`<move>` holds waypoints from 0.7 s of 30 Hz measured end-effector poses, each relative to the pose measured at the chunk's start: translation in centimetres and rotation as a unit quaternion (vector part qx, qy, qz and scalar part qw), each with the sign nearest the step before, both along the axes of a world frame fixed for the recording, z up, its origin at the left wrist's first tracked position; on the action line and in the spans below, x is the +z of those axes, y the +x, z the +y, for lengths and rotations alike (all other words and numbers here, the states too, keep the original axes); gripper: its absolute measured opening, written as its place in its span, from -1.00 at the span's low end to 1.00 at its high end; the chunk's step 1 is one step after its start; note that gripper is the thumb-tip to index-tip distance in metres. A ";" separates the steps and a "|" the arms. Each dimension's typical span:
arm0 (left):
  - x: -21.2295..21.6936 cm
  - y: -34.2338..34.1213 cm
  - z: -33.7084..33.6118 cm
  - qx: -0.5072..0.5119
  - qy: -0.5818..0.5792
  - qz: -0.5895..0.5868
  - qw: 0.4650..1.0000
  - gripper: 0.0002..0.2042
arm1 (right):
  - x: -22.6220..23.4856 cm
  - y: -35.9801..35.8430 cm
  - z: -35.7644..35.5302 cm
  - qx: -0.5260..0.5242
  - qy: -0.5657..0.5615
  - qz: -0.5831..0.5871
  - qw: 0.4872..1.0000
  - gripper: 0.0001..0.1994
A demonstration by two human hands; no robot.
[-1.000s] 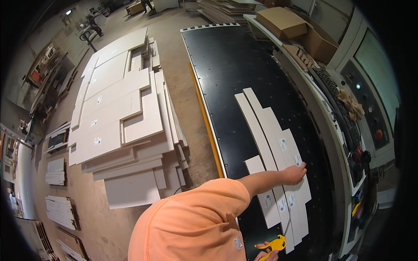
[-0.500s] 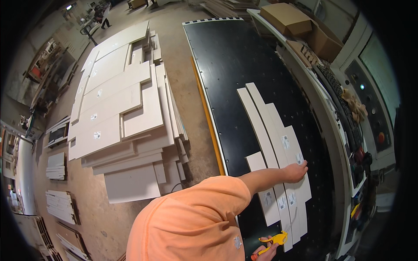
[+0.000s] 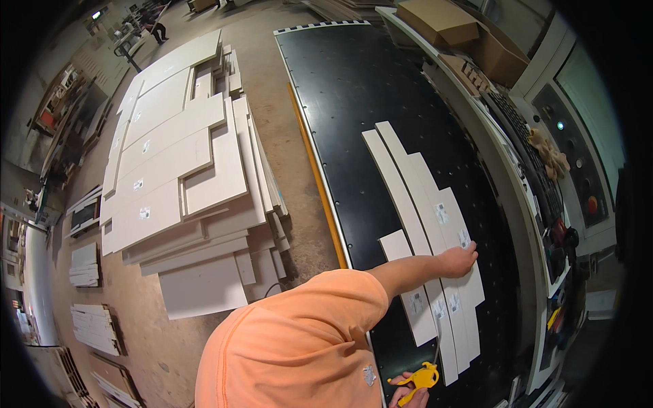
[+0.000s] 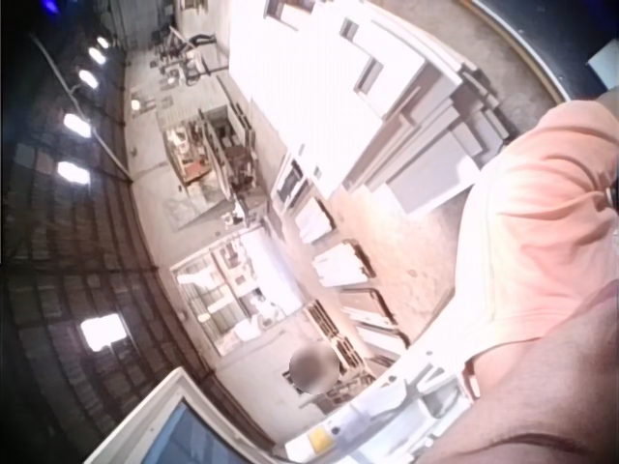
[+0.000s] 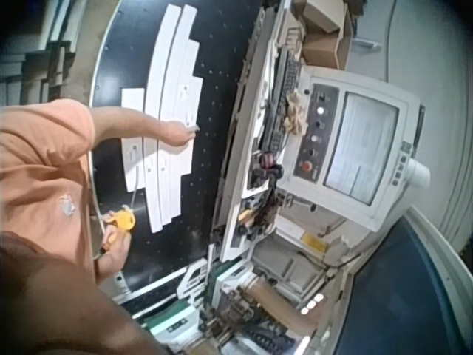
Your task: The person repeatedly picks up white wooden panels from a stack, scans their barcodes with a handheld scanner, and places them on a worktable. The person also uses a yellow tool to scrape or clean the table surface between scans. The task continues in a repetitive cycle throughout the clip.
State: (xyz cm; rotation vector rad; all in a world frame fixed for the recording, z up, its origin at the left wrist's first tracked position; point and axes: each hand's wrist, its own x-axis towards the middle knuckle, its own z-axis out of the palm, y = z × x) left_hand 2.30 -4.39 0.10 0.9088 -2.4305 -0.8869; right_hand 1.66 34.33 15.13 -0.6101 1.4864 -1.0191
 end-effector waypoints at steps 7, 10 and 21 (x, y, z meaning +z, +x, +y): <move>0.3 0.2 -0.1 -0.009 0.007 0.003 1.000 -0.66 | 4.8 -1.1 -0.1 0.082 0.008 -0.106 0.991 -0.23; 0.4 0.3 -0.1 -0.011 0.010 0.003 1.000 -0.68 | 7.1 -1.6 -1.1 0.039 -0.028 -0.038 0.998 -0.26; -0.6 0.1 -0.2 -0.004 -0.007 0.018 1.000 -0.70 | 10.8 1.3 -5.9 0.051 -0.010 -0.026 0.998 -0.20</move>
